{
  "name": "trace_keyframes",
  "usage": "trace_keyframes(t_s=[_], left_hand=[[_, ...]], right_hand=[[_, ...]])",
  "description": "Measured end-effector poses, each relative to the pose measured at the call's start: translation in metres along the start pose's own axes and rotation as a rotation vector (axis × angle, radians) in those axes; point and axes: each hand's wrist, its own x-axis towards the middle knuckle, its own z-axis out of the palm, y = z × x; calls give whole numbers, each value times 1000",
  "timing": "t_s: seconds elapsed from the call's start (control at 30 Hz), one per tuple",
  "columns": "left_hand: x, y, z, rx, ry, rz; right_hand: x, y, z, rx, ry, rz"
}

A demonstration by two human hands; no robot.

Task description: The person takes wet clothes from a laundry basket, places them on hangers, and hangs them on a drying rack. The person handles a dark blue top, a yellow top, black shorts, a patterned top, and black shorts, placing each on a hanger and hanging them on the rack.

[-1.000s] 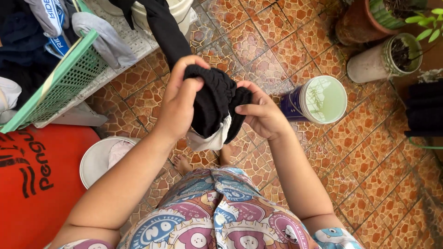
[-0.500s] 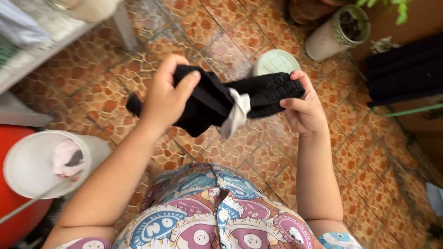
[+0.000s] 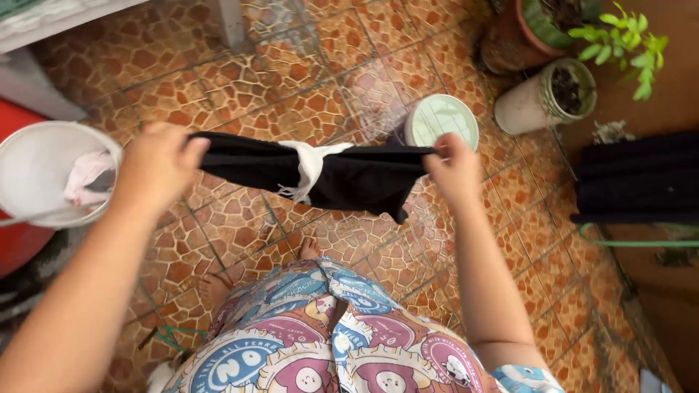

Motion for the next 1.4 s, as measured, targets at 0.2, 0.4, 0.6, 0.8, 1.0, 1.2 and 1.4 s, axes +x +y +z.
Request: trace_keyframes(t_s=[0.2, 0.4, 0.6, 0.8, 1.0, 1.2, 1.4], left_hand=[[-98, -46, -27, -88, -54, -128], [-159, -101, -40, -416, 108, -272], [-225, -153, -91, -619, 102, -435], [-272, -190, -135, -675, 178, -463], [-303, -229, -126, -690, 301, -465], [-345, -263, -100, -631, 332, -508], [-375, -273, -113, -653, 358, -503]], right_hand=[[-17, -34, 52, -162, -186, -136], [-64, -132, 141, -158, -449, -349], [-123, -207, 200, -306, -719, -482], [-168, -299, 272, -706, -776, -564], [-260, -451, 311, -267, -521, -1109], [-395, -571, 371, 278, -641, -1817], [-468, -611, 469, 331, -753, -2037]])
